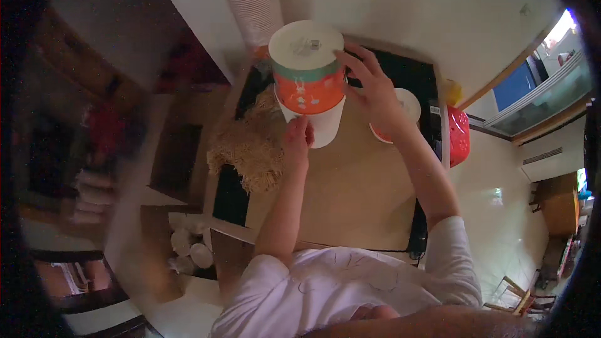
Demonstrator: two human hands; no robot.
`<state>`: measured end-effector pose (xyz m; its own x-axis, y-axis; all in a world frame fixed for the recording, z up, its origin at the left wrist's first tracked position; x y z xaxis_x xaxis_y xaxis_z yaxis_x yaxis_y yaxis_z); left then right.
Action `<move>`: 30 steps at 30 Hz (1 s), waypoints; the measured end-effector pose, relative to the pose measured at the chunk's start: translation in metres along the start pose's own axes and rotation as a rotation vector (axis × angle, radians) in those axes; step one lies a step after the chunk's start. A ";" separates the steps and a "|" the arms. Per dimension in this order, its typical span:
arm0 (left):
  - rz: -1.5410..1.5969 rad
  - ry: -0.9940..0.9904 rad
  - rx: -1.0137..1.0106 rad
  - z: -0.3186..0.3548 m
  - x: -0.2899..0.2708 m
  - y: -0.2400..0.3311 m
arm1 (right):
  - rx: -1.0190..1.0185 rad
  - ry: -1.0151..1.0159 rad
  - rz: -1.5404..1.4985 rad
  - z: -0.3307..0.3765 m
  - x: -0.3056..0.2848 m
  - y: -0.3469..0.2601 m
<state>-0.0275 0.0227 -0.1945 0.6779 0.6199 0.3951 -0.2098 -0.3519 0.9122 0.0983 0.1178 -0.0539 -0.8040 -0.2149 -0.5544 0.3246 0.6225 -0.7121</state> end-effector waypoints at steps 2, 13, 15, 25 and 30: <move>-0.014 -0.086 -0.071 -0.011 -0.009 -0.006 | -0.048 -0.014 -0.018 -0.007 0.011 -0.002; 0.106 -0.016 -0.298 -0.005 -0.005 0.005 | -0.039 -0.042 -0.073 -0.019 0.021 -0.009; 0.077 -0.064 -0.332 -0.007 -0.008 -0.003 | -0.029 -0.091 -0.150 -0.021 0.022 -0.007; 0.040 0.041 -0.373 -0.010 -0.003 -0.014 | -0.156 -0.005 -0.156 -0.041 -0.011 -0.023; 0.119 -0.025 -0.364 -0.006 -0.018 -0.015 | -0.306 0.075 -0.337 -0.029 -0.077 -0.070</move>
<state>-0.0407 0.0208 -0.2147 0.6499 0.5707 0.5019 -0.5216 -0.1454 0.8407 0.1233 0.1122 0.0511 -0.8768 -0.3959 -0.2730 -0.1142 0.7229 -0.6815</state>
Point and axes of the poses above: each hand's wrist, its own z-axis away from the middle knuckle, its own x-axis out of the palm, y = z × x, the point moved 1 cm from there along -z, towards the middle knuckle, and after that the axes turned 12 degrees about x, right-handed, at the moved point
